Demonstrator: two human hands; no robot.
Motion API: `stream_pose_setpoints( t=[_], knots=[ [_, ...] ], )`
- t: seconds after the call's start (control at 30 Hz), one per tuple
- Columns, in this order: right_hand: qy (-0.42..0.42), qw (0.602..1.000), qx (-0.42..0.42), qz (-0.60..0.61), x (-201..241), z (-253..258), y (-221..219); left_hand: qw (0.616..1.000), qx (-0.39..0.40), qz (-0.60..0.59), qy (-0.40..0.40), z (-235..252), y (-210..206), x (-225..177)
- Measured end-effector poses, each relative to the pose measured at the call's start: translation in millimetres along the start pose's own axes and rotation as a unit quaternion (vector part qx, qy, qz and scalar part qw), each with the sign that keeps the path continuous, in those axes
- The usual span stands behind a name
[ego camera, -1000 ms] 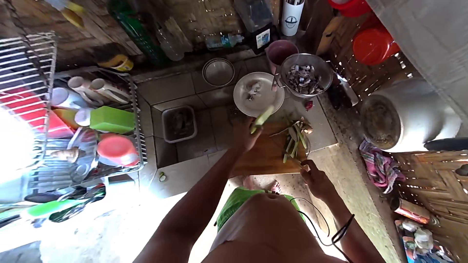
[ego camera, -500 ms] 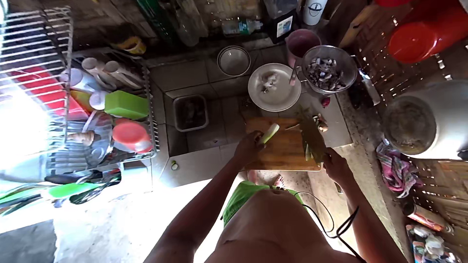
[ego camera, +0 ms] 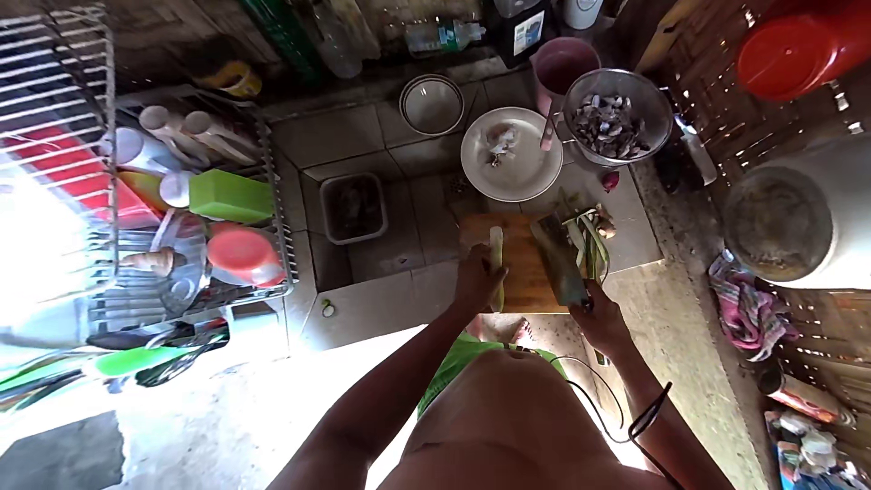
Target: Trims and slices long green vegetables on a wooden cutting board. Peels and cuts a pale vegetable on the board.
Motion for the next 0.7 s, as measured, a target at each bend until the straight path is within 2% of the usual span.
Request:
stream_pose_setpoints(
  t=[0.2, 0.5, 0.7],
  knots=[
    [-0.003, 0.998, 0.016, -0.068, 9, -1, -2, 0.992, -0.008, -0.117, 0.044, 1, -9, 11],
    [-0.025, 0.989, 0.024, -0.146, 17, 0, -1, 0.98, -0.006, -0.199, 0.021, 2, 1, 0],
    [-0.011, 0.969, -0.019, -0.245, 29, -5, -3, 0.996, 0.069, -0.057, -0.031, 0, 15, -4]
  ],
)
Point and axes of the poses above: each hand's wrist, its own z-axis towards the middle knuckle, its own y-axis out of the back of the hand, x = y × z, the point moved 3 cm from there along z, towards the middle knuckle, and after that the axes turned 15 degrees about -y, right-handed, at the moved point
